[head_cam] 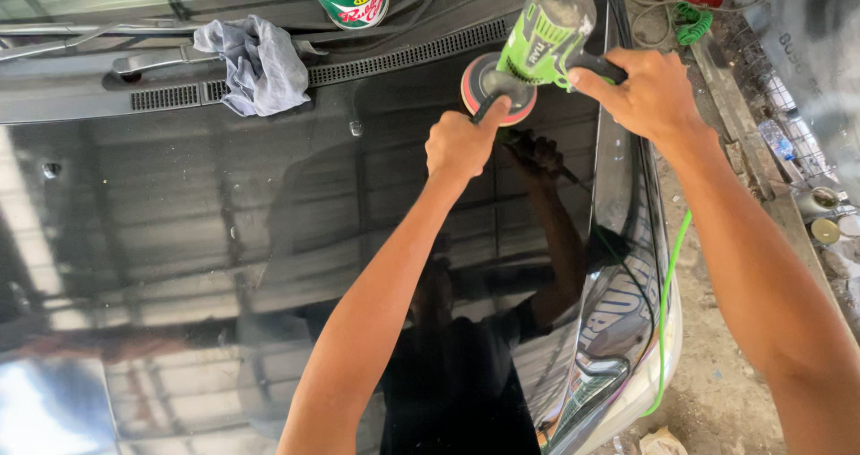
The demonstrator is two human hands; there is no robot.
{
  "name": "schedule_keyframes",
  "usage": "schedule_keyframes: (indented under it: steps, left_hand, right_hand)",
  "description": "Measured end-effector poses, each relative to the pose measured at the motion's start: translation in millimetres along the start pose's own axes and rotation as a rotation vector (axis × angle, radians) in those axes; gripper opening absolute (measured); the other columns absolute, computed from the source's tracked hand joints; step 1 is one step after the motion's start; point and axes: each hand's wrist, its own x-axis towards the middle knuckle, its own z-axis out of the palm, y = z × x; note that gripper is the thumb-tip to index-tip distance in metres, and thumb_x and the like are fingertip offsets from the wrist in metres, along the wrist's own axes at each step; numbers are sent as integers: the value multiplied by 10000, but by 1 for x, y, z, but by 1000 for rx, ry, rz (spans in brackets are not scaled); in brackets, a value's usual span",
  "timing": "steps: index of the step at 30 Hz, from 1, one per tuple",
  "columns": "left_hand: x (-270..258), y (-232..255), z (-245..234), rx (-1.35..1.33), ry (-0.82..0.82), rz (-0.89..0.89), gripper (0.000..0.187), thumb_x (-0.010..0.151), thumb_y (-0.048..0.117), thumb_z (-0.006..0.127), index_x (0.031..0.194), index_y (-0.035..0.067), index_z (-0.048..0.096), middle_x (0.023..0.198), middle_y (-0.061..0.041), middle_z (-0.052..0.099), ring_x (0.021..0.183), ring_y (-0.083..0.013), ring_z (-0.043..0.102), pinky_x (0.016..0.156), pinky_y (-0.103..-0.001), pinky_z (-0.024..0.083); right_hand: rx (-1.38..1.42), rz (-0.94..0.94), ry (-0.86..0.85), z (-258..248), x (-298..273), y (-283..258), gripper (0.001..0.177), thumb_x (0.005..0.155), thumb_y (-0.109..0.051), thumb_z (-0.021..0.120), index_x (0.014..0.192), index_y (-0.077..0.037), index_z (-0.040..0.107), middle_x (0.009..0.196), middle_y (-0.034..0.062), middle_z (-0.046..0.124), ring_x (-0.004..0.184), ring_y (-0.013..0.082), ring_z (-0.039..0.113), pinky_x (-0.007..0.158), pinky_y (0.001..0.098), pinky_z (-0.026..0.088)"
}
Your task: The person polishes the hood of a black car using a green power polisher. They move the polisher in circular motions over different sections of the hood, then wipe the surface with a blue cloth and touch the finish by hand.
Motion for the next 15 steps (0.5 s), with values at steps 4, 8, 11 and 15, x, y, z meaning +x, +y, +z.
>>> schedule_keyframes:
  steps: [4, 8, 11, 15]
  left_hand:
    - [-6, -9, -13, -47, 32, -68, 751, 752, 770, 643, 655, 27, 668, 627, -84, 713, 494, -235, 738, 512, -364, 607]
    - [-17, -24, -31, -70, 66, -84, 758, 759, 773, 634, 641, 24, 665, 602, -84, 699, 482, -231, 726, 502, -358, 600]
    - [-22, -36, -46, -77, 97, -83, 759, 770, 769, 628, 638, 22, 665, 592, -88, 696, 466, -229, 719, 504, -350, 599]
    - [-22, -47, -69, -69, 136, -85, 757, 787, 758, 624, 631, 20, 675, 581, -94, 689, 446, -224, 702, 501, -345, 593]
  right_hand:
    - [-4, -82, 13, 4, 5, -25, 598, 989, -620, 744, 1089, -31, 785, 649, 138, 654, 639, 340, 690, 637, 430, 545]
    - [-19, -152, 10, 9, 12, -51, 617, 981, -618, 747, 1097, -12, 777, 646, 139, 660, 644, 347, 693, 634, 435, 549]
    - [-11, -184, 2, 17, 17, -69, 626, 978, -617, 748, 1105, -4, 773, 653, 135, 673, 665, 351, 701, 630, 442, 552]
    - [14, -201, -29, 28, 30, -96, 619, 967, -617, 745, 1112, -15, 774, 653, 144, 676, 673, 356, 707, 637, 448, 558]
